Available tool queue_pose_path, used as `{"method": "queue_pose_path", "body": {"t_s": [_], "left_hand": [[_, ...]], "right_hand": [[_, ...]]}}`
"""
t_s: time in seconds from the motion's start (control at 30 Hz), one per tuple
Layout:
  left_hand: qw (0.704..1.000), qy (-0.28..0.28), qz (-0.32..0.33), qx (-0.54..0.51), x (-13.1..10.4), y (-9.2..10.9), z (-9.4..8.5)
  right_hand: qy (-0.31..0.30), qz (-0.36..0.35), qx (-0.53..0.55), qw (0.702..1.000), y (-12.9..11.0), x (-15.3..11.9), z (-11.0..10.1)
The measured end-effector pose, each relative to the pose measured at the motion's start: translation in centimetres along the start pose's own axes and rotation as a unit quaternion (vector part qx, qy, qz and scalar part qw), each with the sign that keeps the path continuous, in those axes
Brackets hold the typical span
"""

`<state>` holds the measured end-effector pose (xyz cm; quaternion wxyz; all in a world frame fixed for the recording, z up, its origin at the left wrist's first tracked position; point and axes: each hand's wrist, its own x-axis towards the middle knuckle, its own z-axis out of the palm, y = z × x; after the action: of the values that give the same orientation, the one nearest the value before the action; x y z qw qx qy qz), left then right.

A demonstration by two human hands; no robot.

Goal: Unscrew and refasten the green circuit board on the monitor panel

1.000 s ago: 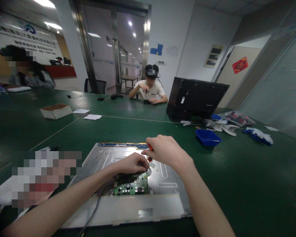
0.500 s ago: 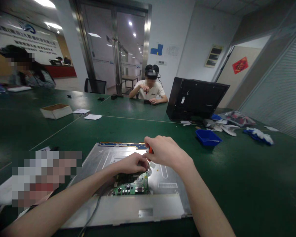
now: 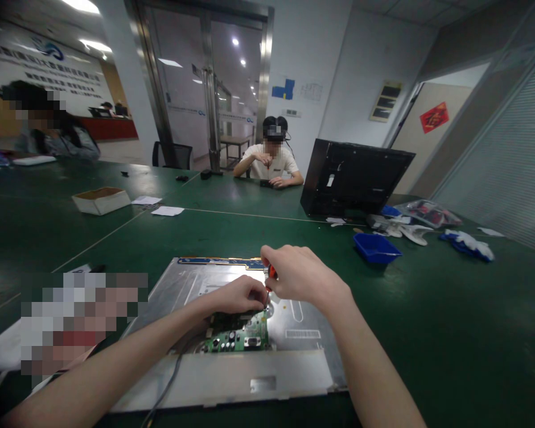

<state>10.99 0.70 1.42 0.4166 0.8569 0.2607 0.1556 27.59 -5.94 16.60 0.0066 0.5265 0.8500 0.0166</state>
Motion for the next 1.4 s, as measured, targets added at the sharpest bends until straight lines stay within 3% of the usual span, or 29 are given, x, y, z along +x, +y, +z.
{"method": "queue_pose_path", "body": {"t_s": [0.17, 0.5, 0.8, 1.1, 1.4], "left_hand": [[1.0, 0.0, 0.014, 0.007, 0.06, -0.05, -0.06], [1.0, -0.001, 0.001, 0.003, 0.0, -0.32, 0.08], [1.0, -0.003, 0.011, 0.018, 0.09, -0.22, -0.05], [1.0, -0.003, 0.003, 0.0, 0.0, -0.24, 0.07], [1.0, -0.002, 0.008, 0.006, 0.07, -0.12, -0.05]], "right_hand": [[0.004, 0.031, -0.02, 0.999, -0.07, 0.31, -0.02], [-0.002, -0.004, 0.01, 1.0, -0.2, 0.0, 0.05], [-0.005, 0.032, -0.021, 0.999, -0.41, 0.32, -0.17], [-0.005, -0.016, 0.015, 1.0, -0.23, -0.27, -0.24], [-0.008, 0.009, -0.019, 1.0, -0.48, 0.22, -0.18]]}}
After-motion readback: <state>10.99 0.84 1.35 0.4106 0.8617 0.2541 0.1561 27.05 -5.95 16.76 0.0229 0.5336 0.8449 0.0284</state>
